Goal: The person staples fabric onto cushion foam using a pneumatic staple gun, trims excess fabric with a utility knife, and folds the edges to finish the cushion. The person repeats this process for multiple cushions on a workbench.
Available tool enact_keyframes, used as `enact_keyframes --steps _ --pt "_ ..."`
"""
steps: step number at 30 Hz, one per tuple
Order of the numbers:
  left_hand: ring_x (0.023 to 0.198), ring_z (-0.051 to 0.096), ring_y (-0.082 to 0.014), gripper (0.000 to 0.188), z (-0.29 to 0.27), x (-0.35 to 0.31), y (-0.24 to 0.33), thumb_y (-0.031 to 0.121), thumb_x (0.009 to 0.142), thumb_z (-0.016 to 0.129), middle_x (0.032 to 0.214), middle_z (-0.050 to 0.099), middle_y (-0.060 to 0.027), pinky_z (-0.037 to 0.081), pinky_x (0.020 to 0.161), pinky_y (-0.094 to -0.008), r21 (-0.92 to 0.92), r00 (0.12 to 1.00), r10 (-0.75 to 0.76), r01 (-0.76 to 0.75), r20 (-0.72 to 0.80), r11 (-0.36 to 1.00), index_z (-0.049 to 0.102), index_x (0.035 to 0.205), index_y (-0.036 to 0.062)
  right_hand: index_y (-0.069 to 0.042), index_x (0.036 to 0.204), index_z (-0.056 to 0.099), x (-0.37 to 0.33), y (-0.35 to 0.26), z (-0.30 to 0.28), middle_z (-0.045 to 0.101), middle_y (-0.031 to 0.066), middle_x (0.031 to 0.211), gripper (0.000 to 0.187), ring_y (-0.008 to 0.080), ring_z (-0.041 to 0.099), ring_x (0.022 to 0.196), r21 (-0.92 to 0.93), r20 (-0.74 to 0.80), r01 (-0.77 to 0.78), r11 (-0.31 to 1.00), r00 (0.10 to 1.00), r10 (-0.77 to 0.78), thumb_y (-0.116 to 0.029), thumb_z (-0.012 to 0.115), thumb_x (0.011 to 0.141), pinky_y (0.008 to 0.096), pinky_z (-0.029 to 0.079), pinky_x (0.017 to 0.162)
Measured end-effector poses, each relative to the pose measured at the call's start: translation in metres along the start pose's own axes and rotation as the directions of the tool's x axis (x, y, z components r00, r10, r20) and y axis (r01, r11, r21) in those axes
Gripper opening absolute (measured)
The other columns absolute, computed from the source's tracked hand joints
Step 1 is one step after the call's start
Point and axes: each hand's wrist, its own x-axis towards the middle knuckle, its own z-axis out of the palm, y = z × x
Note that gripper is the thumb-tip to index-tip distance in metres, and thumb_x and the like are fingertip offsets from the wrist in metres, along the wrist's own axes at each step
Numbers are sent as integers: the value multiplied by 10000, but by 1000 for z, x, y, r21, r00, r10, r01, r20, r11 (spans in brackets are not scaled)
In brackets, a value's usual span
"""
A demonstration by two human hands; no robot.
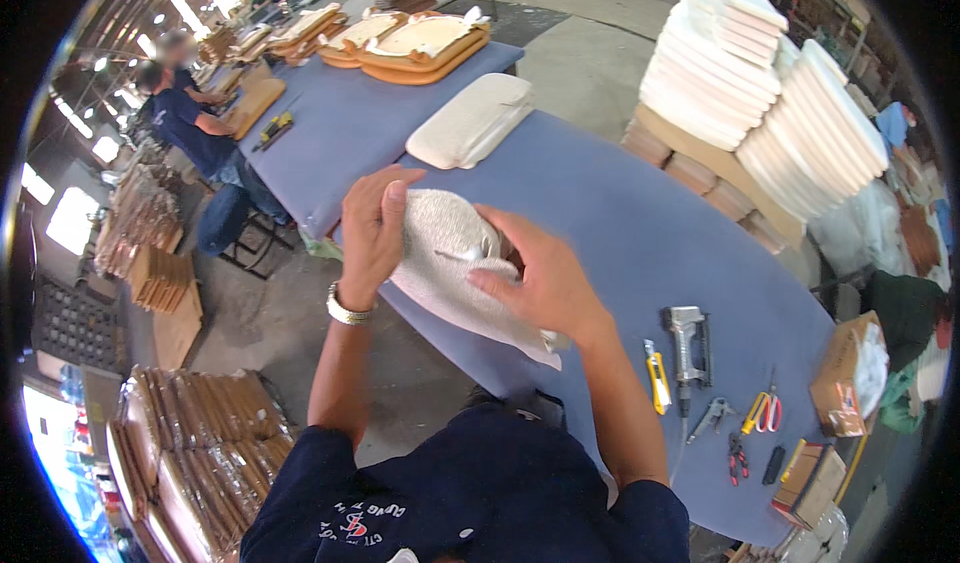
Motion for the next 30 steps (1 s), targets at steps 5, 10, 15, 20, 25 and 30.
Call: enact_keyframes --steps 5,10,15,20,25,30 --pt "1014 697 -251 621 -15 -4 -22 335 1125 313 833 748 -108 386 1097 -472 -229 994 -52 71 91 971 768 844 18 -57 1458 529 -11 -14 31 690 149 1136 658 210 673 839 155 114 -28 988 993 11 -237 786 879 349 554 754" --pt "880 679 -268 676 -15 11 -53 361 1112 300 749 728 -115 394 1088 -461 -400 985 -96 145 140 905 761 778 -2 -91 1401 559 -9 -15 55 682 142 1047 595 265 676 770 -72 19 106 992 994 -104 -227 786 867 364 552 710" --pt "779 629 -223 612 -5 20 -58 344 1099 412 730 714 -109 488 812 -372 -526 990 -22 93 139 846 755 732 -5 -89 1289 609 3 5 73 672 117 968 500 263 664 762 -137 -142 84 987 985 -103 -144 799 829 358 545 704" --pt "845 656 -263 622 -6 12 -63 381 1054 405 741 721 -124 402 1059 -416 -538 978 -118 194 172 821 763 725 -7 -84 1236 633 7 6 69 701 140 1077 444 339 681 916 -184 -75 127 975 987 -142 -127 774 817 420 549 784" --pt "820 586 -205 491 12 25 -50 300 1041 517 738 710 -80 449 839 -375 -549 986 -59 138 159 824 766 710 37 -58 1174 653 11 1 72 692 158 1010 379 346 677 893 -324 -279 283 903 884 -376 -89 762 813 425 546 776" --pt "765 553 -177 462 20 31 -29 301 1043 517 694 678 -21 411 905 -366 -471 985 22 62 171 880 764 718 86 -61 1136 672 6 11 49 670 134 995 342 305 669 822 -266 -236 254 930 918 -318 -25 754 807 383 546 705"
